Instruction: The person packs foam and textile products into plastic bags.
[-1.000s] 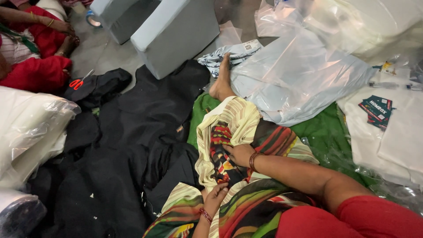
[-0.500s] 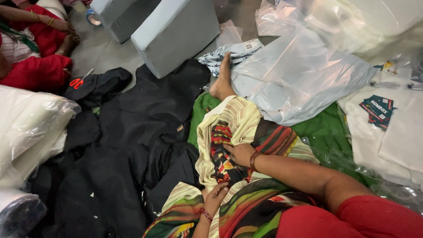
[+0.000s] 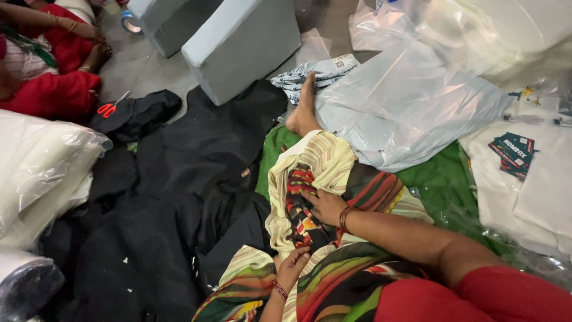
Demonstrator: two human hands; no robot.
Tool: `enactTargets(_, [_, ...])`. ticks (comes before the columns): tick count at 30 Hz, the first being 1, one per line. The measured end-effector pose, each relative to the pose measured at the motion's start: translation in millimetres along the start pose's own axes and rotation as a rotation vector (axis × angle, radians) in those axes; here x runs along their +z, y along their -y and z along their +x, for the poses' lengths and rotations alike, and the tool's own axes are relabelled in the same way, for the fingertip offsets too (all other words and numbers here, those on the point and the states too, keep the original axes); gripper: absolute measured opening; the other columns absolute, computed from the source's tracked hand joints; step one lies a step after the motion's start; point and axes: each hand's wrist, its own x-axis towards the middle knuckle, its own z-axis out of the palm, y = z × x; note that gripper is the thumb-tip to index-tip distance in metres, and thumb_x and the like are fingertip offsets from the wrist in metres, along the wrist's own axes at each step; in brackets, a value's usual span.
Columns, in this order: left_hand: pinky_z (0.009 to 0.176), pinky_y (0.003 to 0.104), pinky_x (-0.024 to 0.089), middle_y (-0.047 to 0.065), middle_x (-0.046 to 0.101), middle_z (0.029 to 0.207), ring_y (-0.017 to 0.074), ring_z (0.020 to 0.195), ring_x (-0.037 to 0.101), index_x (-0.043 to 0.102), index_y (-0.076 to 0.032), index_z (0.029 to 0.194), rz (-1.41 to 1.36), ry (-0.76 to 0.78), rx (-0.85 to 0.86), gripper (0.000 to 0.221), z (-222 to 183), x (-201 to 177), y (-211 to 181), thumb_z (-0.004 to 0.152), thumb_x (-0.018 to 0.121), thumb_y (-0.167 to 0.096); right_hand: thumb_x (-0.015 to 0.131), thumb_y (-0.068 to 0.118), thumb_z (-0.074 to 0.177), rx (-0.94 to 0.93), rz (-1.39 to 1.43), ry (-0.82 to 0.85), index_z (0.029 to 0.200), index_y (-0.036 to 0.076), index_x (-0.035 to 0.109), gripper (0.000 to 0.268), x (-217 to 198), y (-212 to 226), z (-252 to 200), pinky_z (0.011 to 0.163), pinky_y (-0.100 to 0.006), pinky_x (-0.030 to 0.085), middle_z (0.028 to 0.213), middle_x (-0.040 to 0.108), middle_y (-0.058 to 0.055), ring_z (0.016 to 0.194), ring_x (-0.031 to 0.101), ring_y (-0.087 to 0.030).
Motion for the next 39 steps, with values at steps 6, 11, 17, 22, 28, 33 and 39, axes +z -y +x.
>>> enactTargets(6, [0.095, 0.023, 0.048, -0.001, 0.069, 0.12, 0.0082, 0.107, 0.061, 0.067, -0.002, 0.132, -0.07, 0.008, 0.019, 0.039, 1.1, 2.0, 0.4, 0.099, 0.066, -0.023, 0.064, 0.032, 0.094, 0.05, -0.014, 0.063, 0.158, 0.028, 0.036, 0.07, -11.1, 5.9, -2.0, 0.088, -0.048, 0.055, 0.117, 0.055, -0.02, 0.102, 0.063, -0.038])
enactTargets(11, [0.094, 0.024, 0.048, 0.001, 0.07, 0.117, 0.0096, 0.106, 0.061, 0.066, -0.001, 0.132, -0.135, 0.013, 0.017, 0.038, 6.4, 4.4, 14.8, 0.1, 0.066, -0.021, 0.065, 0.037, 0.094, 0.018, -0.036, 0.034, 0.156, 0.028, 0.037, 0.069, -4.2, 2.0, -0.6, 0.088, -0.048, 0.055, 0.116, 0.055, -0.02, 0.104, 0.063, -0.039])
enactTargets(17, [0.094, 0.024, 0.05, 0.0, 0.072, 0.116, 0.0094, 0.106, 0.063, 0.066, -0.003, 0.132, -0.085, -0.003, 0.052, 0.037, 3.5, 8.8, 4.6, 0.1, 0.066, -0.021, 0.063, 0.037, 0.095, 0.041, -0.042, 0.047, 0.158, 0.029, 0.035, 0.07, -6.1, 2.4, -0.4, 0.085, -0.049, 0.056, 0.116, 0.058, -0.022, 0.098, 0.066, -0.041])
enactTargets(22, [0.093, 0.025, 0.05, 0.001, 0.071, 0.115, 0.0093, 0.105, 0.063, 0.067, -0.004, 0.132, -0.096, -0.009, 0.029, 0.037, 3.1, 11.3, 2.4, 0.1, 0.067, -0.022, 0.06, 0.04, 0.096, 0.072, -0.077, 0.093, 0.159, 0.03, 0.031, 0.071, -5.2, 2.0, 1.7, 0.08, -0.05, 0.057, 0.106, 0.064, -0.023, 0.09, 0.068, -0.041])
enactTargets(28, [0.093, 0.024, 0.05, 0.0, 0.071, 0.114, 0.0089, 0.104, 0.062, 0.068, -0.004, 0.131, -0.065, -0.009, 0.077, 0.036, 0.6, 11.9, -3.1, 0.1, 0.067, -0.023, 0.06, 0.041, 0.095, 0.03, -0.113, 0.053, 0.159, 0.028, 0.032, 0.071, 2.6, -3.3, 3.5, 0.077, -0.051, 0.056, 0.095, 0.068, -0.02, 0.085, 0.069, -0.039])
enactTargets(33, [0.091, 0.024, 0.05, -0.001, 0.07, 0.113, 0.008, 0.103, 0.061, 0.067, -0.005, 0.132, -0.039, 0.001, 0.035, 0.037, 1.3, 11.7, -4.7, 0.1, 0.066, -0.025, 0.059, 0.04, 0.096, 0.056, -0.122, 0.107, 0.158, 0.027, 0.034, 0.068, -6.7, 4.1, 2.5, 0.075, -0.052, 0.056, 0.086, 0.071, -0.019, 0.08, 0.07, -0.039])
enactTargets(39, [0.09, 0.024, 0.05, -0.001, 0.07, 0.113, 0.0082, 0.102, 0.061, 0.067, -0.005, 0.132, -0.069, -0.001, 0.042, 0.037, 1.9, 11.9, -2.8, 0.101, 0.066, -0.024, 0.059, 0.038, 0.095, 0.011, -0.087, 0.086, 0.156, 0.023, 0.038, 0.066, 1.4, -3.1, 4.0, 0.072, -0.053, 0.054, 0.081, 0.072, -0.017, 0.078, 0.07, -0.039])
